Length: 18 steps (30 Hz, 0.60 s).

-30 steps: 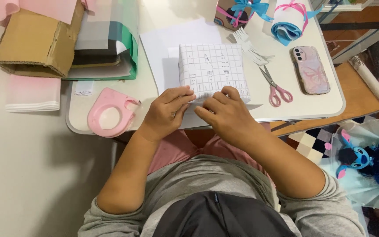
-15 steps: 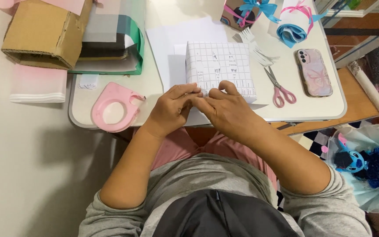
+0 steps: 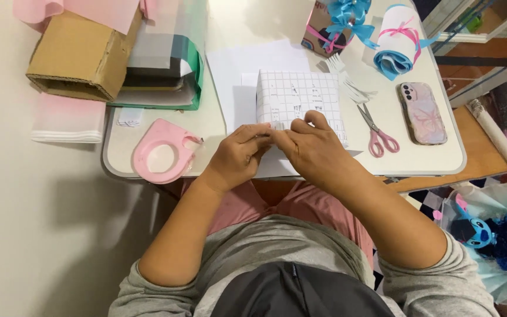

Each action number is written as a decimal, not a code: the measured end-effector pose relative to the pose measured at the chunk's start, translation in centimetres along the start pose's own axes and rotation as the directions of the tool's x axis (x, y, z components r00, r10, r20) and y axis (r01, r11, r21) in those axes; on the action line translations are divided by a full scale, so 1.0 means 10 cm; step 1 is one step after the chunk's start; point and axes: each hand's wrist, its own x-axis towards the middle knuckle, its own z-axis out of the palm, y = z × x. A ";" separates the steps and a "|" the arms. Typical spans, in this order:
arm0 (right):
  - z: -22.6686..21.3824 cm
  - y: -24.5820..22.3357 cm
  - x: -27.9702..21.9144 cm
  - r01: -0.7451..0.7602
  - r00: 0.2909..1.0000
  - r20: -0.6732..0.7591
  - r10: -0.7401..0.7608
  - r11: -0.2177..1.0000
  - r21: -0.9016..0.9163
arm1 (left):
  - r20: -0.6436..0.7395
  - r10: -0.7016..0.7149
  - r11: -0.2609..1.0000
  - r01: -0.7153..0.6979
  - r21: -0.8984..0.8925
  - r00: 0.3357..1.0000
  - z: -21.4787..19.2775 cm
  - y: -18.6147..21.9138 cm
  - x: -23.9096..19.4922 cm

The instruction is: Wrapping a small rectangular box with white paper and securing the edges with tape at a design station.

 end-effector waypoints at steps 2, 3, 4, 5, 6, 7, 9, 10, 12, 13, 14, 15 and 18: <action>0.00 0.00 -0.01 -0.013 0.999 -0.032 0.012 0.999 -0.036 | 0.003 0.000 1.000 0.000 -0.015 1.000 0.01 -0.03 -0.01; -0.01 0.01 -0.02 -0.011 0.999 -0.032 0.010 0.999 -0.037 | 0.001 0.000 1.000 0.000 -0.014 1.000 0.02 -0.04 -0.01; -0.01 0.01 -0.03 -0.011 1.000 -0.021 0.011 1.000 -0.024 | 0.001 0.002 1.000 -0.002 -0.010 1.000 0.02 -0.04 -0.03; -0.01 0.01 -0.05 -0.012 1.000 -0.010 0.012 1.000 -0.012 | 0.002 0.004 1.000 -0.004 -0.005 1.000 0.03 -0.05 -0.04; -0.08 -0.03 -0.04 -0.015 1.000 -0.007 0.015 1.000 -0.009 | 0.005 0.001 1.000 -0.001 -0.007 1.000 0.01 -0.02 -0.03; -0.16 -0.07 -0.03 -0.031 1.000 0.006 0.030 0.999 0.040 | 0.011 0.004 1.000 -0.004 0.001 1.000 0.00 0.01 -0.01; -0.23 -0.10 -0.03 -0.044 0.999 0.020 0.043 0.995 0.087 | 0.013 0.007 1.000 -0.007 0.010 1.000 -0.03 0.04 0.04; -0.21 -0.12 -0.04 -0.027 0.999 0.049 0.021 0.990 0.137 | 0.012 0.003 1.000 -0.003 -0.001 1.000 -0.04 0.05 0.04; -0.13 -0.13 -0.07 -0.014 0.997 0.077 -0.001 0.982 0.186 | 0.011 -0.001 1.000 0.001 -0.012 1.000 -0.04 0.06 0.04; -0.07 -0.13 -0.08 0.002 0.998 0.068 -0.014 0.984 0.179 | 0.007 0.003 1.000 -0.003 -0.005 1.000 -0.04 0.06 0.04; -0.02 -0.12 -0.09 0.017 0.998 0.059 -0.028 0.985 0.170 | 0.003 0.008 1.000 -0.008 0.002 1.000 -0.03 0.06 0.03; 0.02 -0.10 -0.08 0.016 0.998 0.059 -0.026 0.985 0.169 | 0.004 0.008 1.000 -0.008 0.000 1.000 -0.02 0.06 0.03; 0.09 -0.07 -0.05 0.034 0.999 -0.040 -0.032 0.999 0.033 | -0.011 0.008 1.000 -0.008 0.028 1.000 -0.01 0.04 0.02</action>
